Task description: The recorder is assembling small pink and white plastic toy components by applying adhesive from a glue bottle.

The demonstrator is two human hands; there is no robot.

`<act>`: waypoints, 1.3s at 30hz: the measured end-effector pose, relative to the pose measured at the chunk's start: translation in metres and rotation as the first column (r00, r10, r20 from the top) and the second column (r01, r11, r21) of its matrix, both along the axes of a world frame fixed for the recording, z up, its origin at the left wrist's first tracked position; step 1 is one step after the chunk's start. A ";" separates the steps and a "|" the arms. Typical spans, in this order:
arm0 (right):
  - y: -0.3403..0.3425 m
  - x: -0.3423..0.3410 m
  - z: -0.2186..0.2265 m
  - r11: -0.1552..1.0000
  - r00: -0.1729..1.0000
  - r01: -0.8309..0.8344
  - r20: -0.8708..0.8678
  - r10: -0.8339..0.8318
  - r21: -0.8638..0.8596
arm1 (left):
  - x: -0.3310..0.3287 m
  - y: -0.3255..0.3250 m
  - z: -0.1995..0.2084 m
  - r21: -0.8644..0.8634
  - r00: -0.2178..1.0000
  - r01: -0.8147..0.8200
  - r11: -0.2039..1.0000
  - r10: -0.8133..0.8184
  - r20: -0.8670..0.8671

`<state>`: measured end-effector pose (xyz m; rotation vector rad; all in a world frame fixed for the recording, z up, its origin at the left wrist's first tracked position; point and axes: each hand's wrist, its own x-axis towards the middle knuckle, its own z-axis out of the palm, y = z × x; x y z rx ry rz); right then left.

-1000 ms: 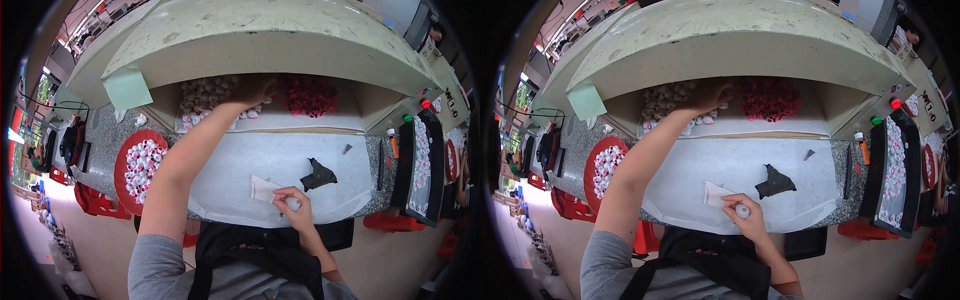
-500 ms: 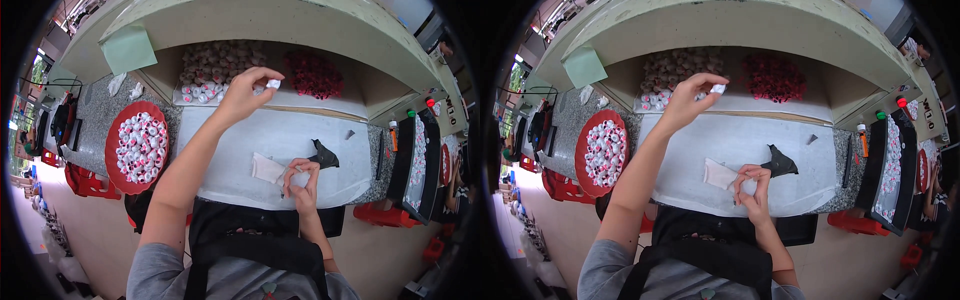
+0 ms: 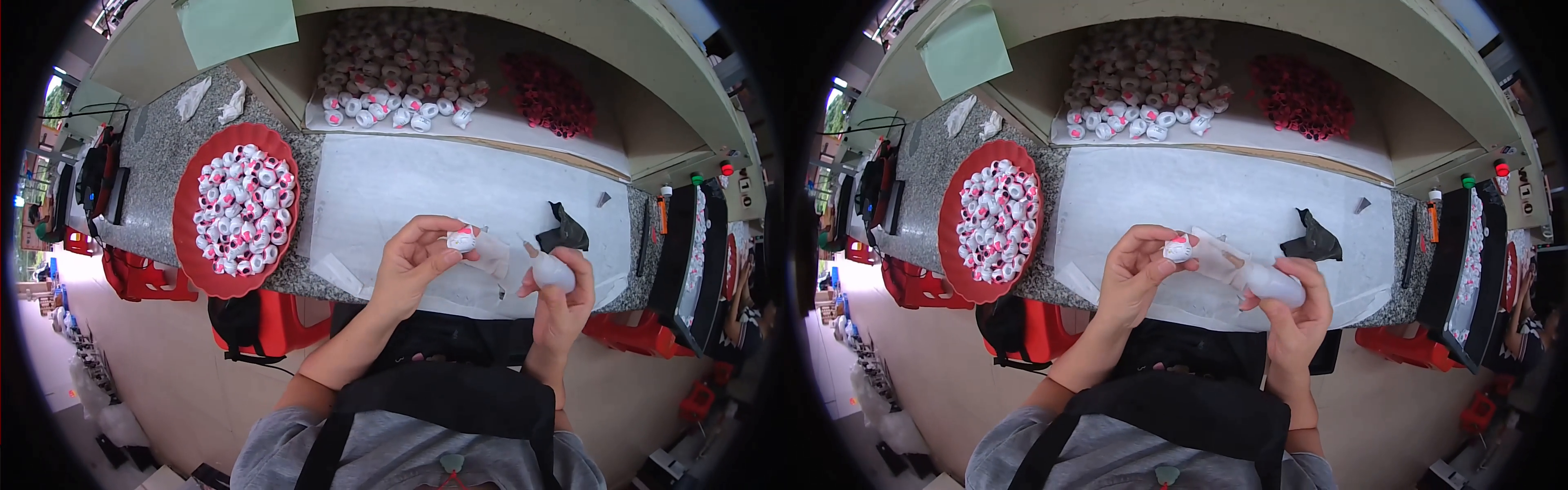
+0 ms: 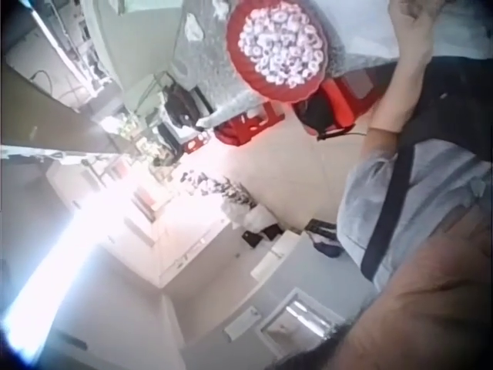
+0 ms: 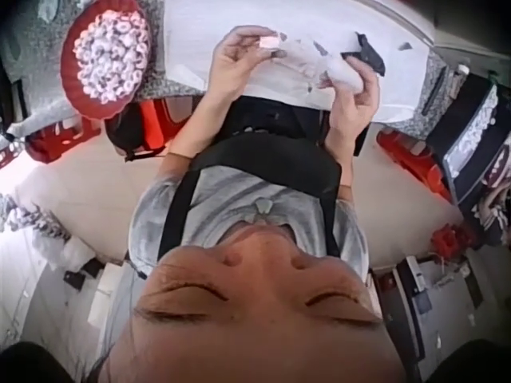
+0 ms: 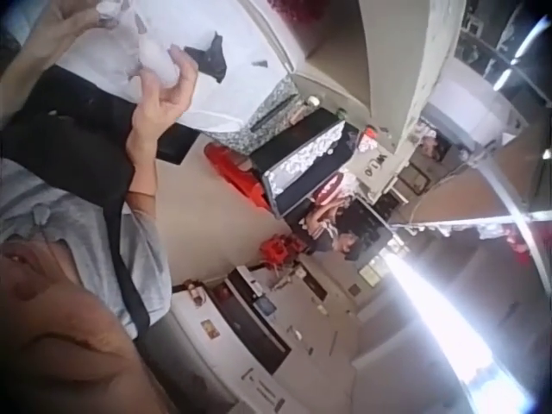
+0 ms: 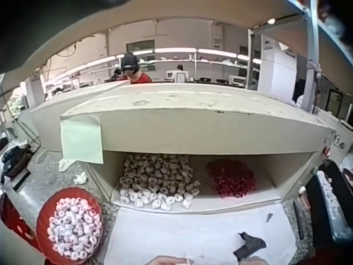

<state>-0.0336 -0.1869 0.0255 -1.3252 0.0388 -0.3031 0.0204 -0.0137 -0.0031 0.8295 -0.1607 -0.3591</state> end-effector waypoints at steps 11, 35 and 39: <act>0.034 0.014 0.013 0.976 0.950 0.186 0.234 -0.207 0.110 | -0.006 0.003 0.006 -0.013 0.993 -0.109 0.994 0.110 0.043; 0.032 0.004 0.011 0.927 0.858 0.121 0.508 0.083 -0.355 | -0.009 0.002 0.005 0.026 0.993 -0.098 0.995 0.096 0.067; 0.035 0.003 0.012 0.913 0.862 0.207 0.506 0.000 -0.352 | -0.009 0.001 0.005 0.025 0.994 -0.092 0.995 0.090 0.062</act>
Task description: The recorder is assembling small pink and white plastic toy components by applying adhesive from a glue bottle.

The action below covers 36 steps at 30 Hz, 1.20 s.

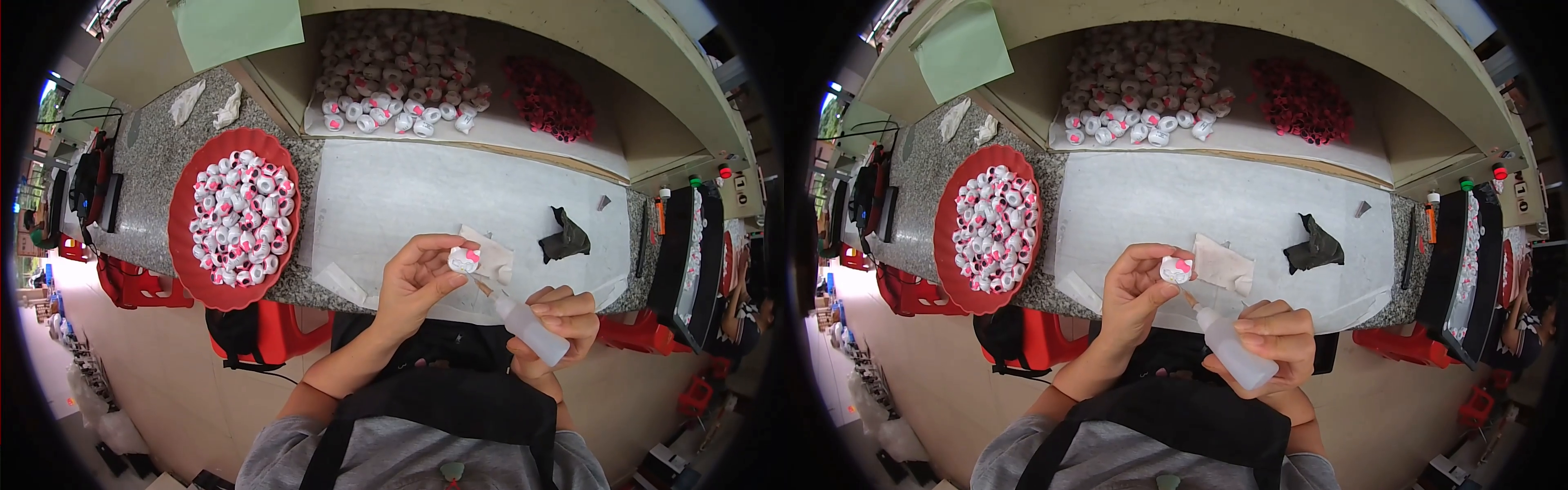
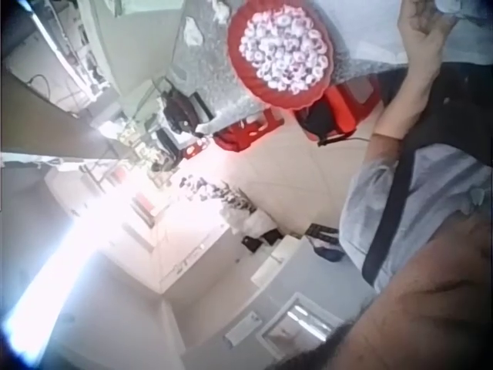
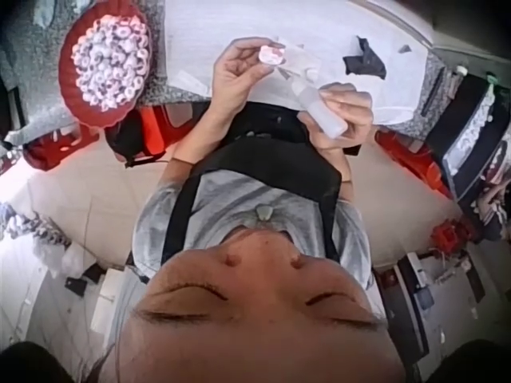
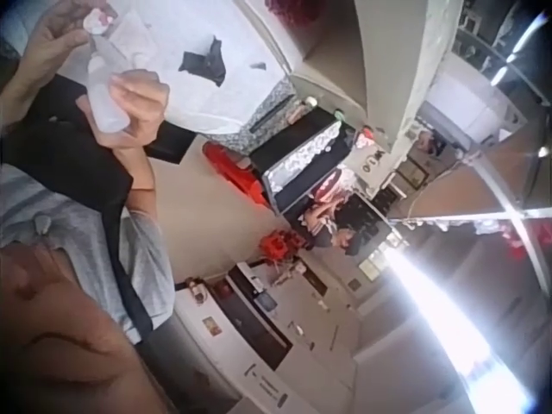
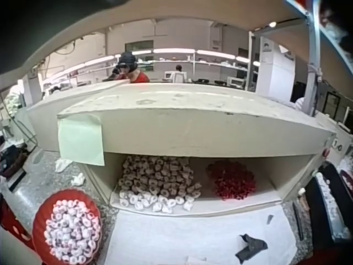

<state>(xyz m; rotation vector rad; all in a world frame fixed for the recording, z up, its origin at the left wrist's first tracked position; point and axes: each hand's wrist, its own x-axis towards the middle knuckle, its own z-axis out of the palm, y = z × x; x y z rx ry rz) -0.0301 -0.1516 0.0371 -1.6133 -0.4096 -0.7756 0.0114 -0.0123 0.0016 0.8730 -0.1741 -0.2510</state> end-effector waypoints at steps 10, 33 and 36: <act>0.001 -0.004 0.001 0.998 0.998 0.000 0.057 -0.003 0.057 | -0.002 -0.001 0.003 -0.007 1.000 0.009 1.000 -0.009 -0.001; -0.008 -0.005 -0.004 0.996 0.995 -0.086 0.059 0.085 0.023 | -0.002 -0.001 -0.003 -0.018 0.999 0.048 0.999 -0.048 -0.009; -0.008 -0.005 -0.004 0.996 0.995 -0.090 0.056 0.088 0.021 | -0.002 -0.001 -0.003 -0.016 0.999 0.054 0.998 -0.054 0.002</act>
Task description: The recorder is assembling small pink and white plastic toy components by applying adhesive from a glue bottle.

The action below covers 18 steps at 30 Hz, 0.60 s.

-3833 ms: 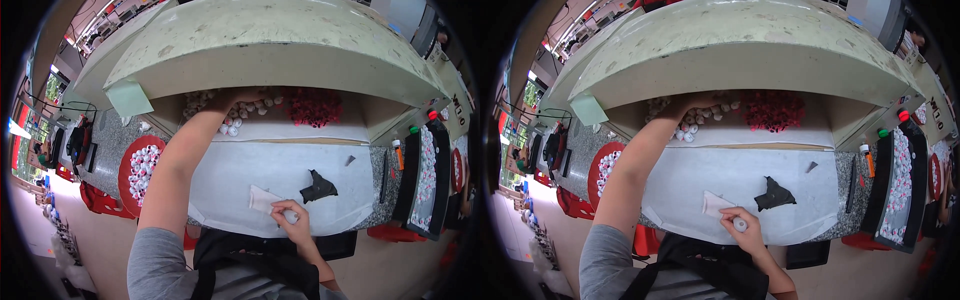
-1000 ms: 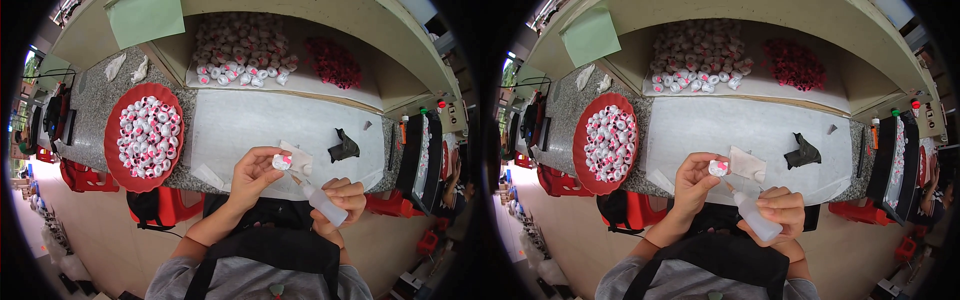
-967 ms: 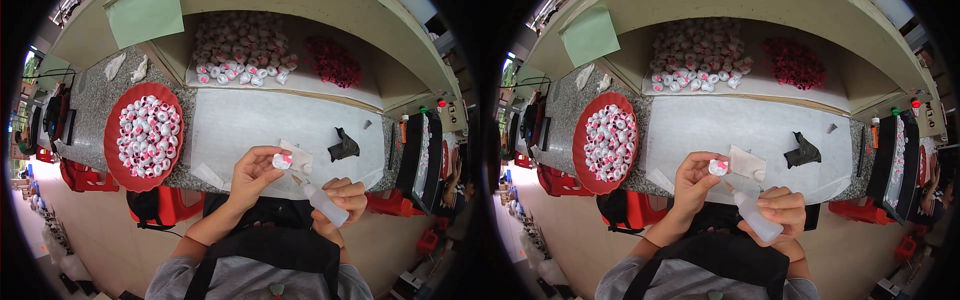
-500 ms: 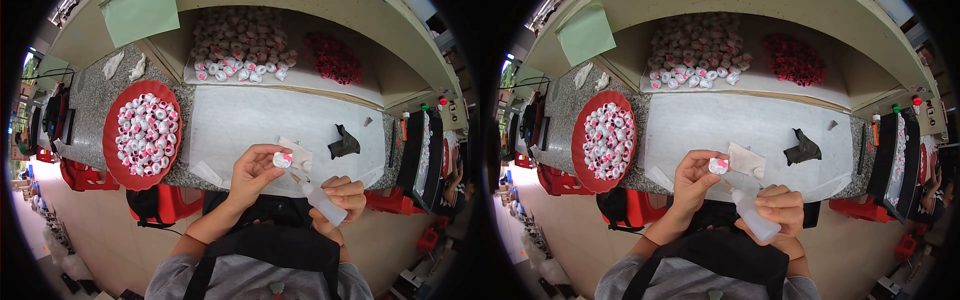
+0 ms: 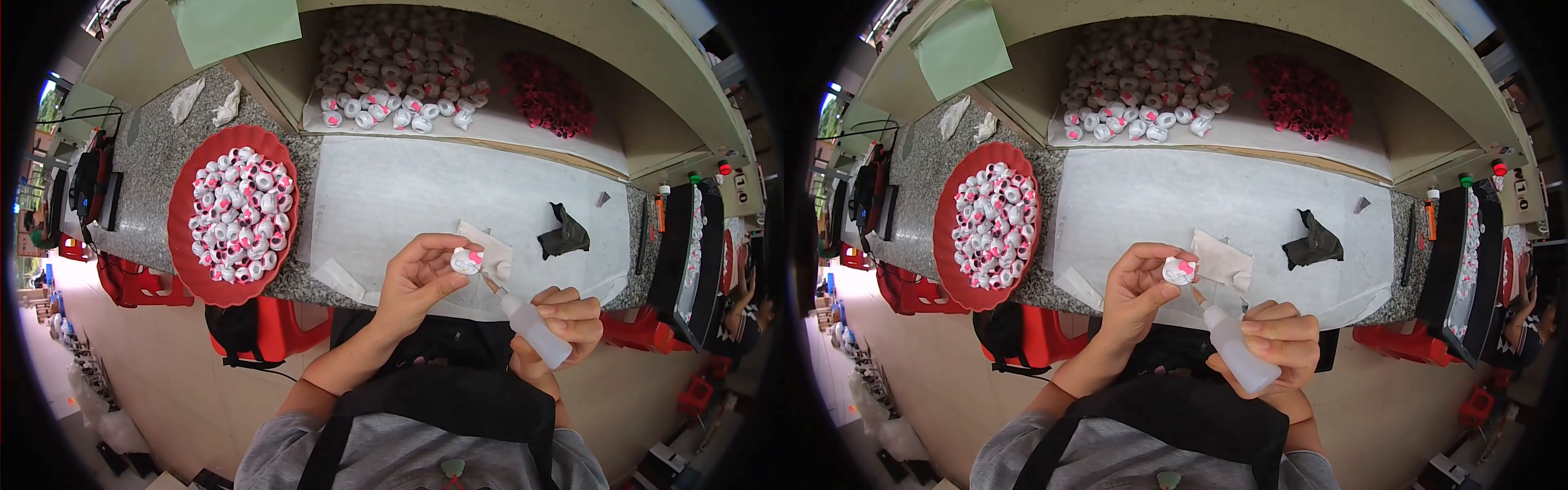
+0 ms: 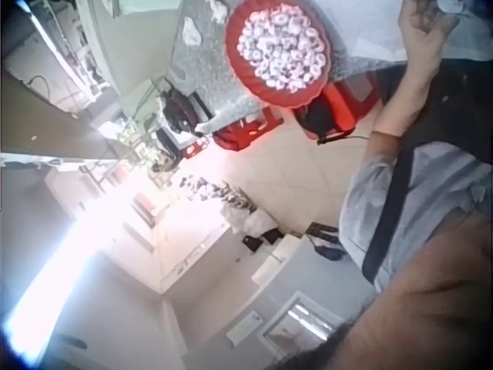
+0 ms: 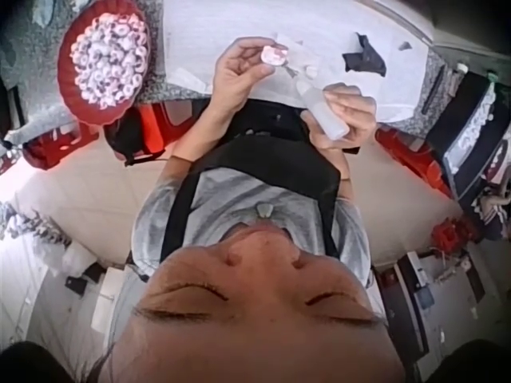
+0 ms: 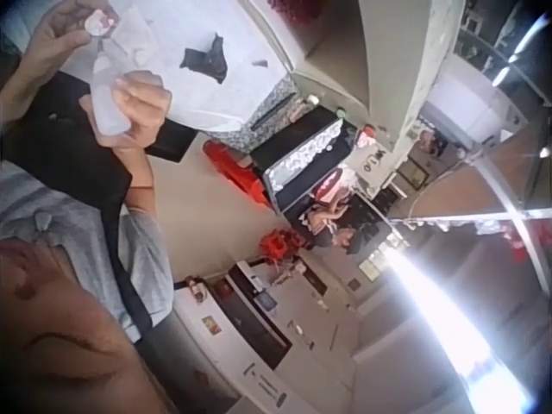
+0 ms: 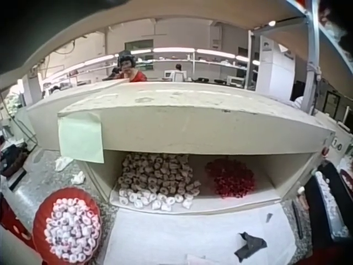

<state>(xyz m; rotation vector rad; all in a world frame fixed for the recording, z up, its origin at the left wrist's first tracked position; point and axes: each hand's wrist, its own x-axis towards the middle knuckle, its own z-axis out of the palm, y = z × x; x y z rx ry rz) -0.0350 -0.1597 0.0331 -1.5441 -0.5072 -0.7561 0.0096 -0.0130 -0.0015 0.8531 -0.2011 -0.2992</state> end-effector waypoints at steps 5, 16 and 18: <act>0.009 0.002 -0.001 0.993 0.993 0.114 0.029 -0.115 0.037 | -0.001 -0.001 0.002 0.015 1.000 0.012 1.000 -0.012 0.014; 0.010 0.000 0.002 0.995 0.995 0.096 0.039 -0.096 0.012 | -0.005 0.000 0.004 0.050 0.997 0.007 0.999 -0.011 0.076; 0.010 0.000 0.001 0.996 0.995 0.092 0.037 -0.092 0.008 | -0.005 0.000 0.002 0.082 0.991 -0.018 0.996 0.007 0.134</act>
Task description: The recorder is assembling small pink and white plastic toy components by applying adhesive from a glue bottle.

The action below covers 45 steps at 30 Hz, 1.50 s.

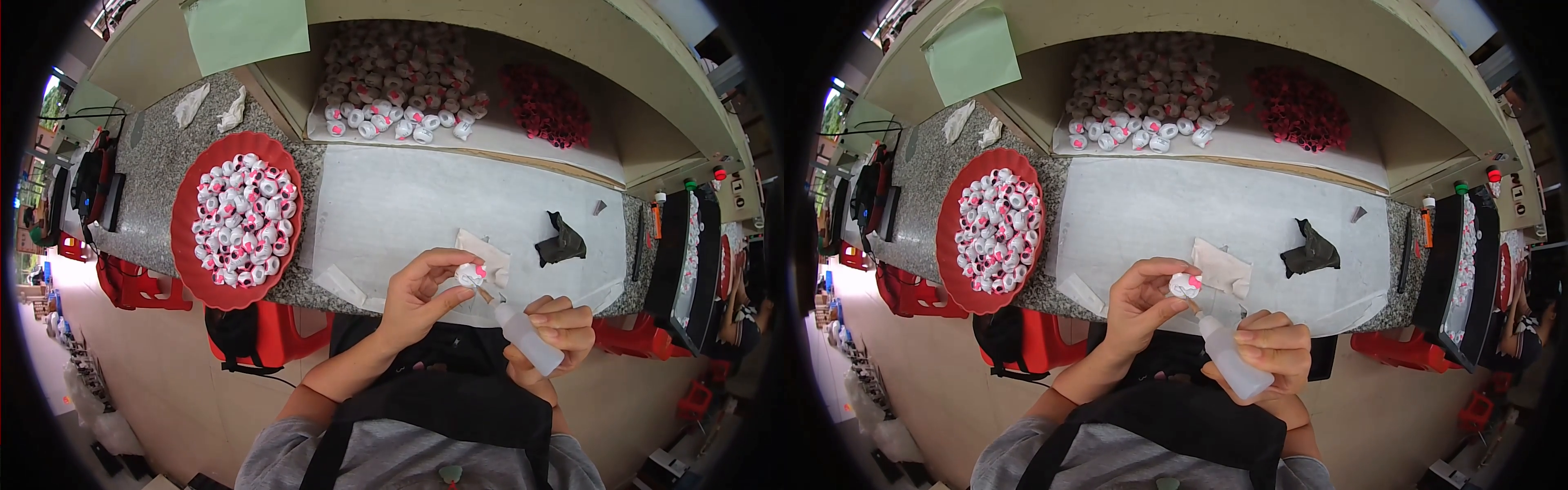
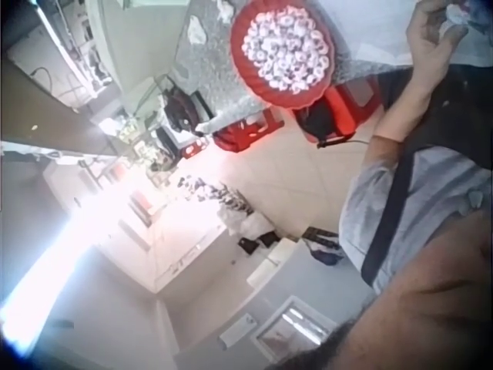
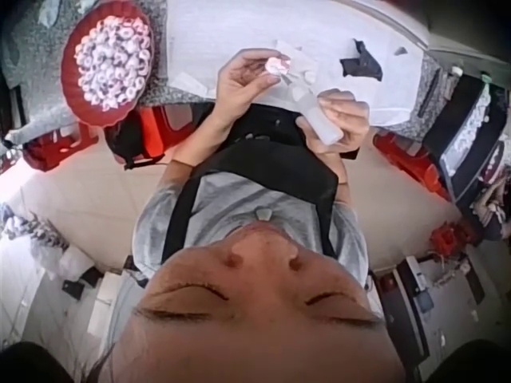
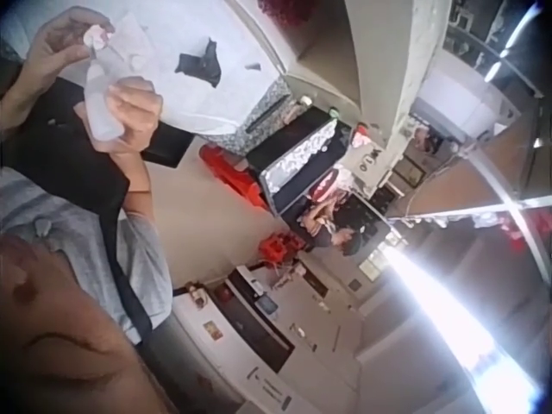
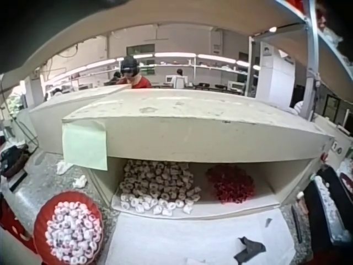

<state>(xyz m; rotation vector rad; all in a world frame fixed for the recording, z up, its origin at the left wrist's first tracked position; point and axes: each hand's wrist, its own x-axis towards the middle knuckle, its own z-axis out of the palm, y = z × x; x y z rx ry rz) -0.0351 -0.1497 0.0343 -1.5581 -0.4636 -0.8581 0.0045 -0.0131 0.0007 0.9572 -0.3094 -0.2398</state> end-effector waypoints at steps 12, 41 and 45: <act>-0.008 -0.003 0.001 0.989 0.987 -0.150 -0.064 0.149 -0.002 | 0.002 0.000 -0.005 0.138 0.978 -0.112 0.984 0.085 0.190; -0.072 0.244 -0.043 0.486 0.898 0.310 0.084 -0.431 -0.817 | 0.021 0.030 -0.007 0.094 0.942 -0.335 0.937 0.333 0.044; -0.074 0.258 -0.052 0.365 0.784 0.183 -0.089 -0.614 -0.913 | 0.019 0.031 -0.007 0.102 0.944 -0.331 0.938 0.330 0.024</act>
